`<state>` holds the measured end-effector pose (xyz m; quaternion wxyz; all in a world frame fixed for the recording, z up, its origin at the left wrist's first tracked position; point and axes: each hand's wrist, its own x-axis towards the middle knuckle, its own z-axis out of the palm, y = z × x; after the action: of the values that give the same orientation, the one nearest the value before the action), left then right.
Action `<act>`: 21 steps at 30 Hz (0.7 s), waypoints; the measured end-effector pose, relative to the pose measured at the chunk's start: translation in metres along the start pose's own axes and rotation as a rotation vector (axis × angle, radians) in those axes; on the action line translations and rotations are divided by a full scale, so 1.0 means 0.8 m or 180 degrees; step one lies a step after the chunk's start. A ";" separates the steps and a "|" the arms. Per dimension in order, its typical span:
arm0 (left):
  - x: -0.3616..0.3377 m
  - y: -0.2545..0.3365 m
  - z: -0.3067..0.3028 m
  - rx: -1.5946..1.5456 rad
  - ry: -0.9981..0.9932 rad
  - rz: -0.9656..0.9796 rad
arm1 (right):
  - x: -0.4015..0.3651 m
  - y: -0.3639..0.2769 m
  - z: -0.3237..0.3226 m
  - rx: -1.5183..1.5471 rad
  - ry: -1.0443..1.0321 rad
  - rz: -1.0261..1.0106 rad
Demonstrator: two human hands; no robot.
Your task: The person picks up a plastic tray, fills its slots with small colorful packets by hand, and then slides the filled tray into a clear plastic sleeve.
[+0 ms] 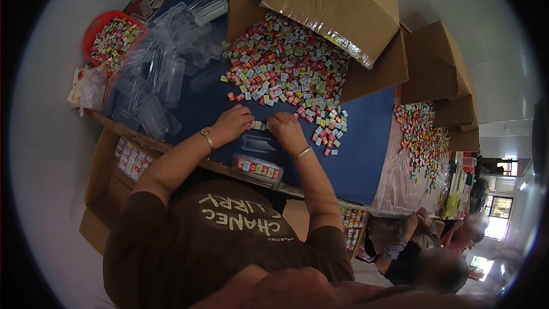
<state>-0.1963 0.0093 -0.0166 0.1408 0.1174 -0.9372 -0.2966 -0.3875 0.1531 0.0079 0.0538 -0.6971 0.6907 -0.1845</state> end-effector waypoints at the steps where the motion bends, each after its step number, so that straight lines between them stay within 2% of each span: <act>1: -0.001 0.002 -0.001 -0.0002 0.0000 0.0023 | 0.000 -0.003 -0.005 0.0000 0.0015 -0.0063; 6: -0.010 0.039 -0.018 -0.0094 -0.0003 0.0042 | -0.023 -0.025 -0.035 -0.0003 0.0087 -0.0042; 8: -0.018 0.053 -0.015 -0.0202 -0.0095 0.0176 | -0.041 -0.032 -0.040 -0.0028 -0.0097 0.0094; 12: -0.030 0.052 0.009 -0.0341 -0.0319 0.0062 | -0.074 -0.033 -0.029 0.0249 -0.0240 0.0407; 14: -0.029 0.049 0.004 -0.0518 -0.0282 0.0054 | -0.080 -0.032 -0.025 0.0378 0.0139 0.0434; 21: -0.023 0.034 -0.004 -0.0238 -0.0430 0.0211 | -0.072 -0.036 -0.020 0.0378 0.0144 0.0538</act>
<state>-0.1821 0.0353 -0.0017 0.0912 0.0608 -0.9363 -0.3338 -0.3642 0.2141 0.0217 0.0948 -0.6276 0.7360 -0.2356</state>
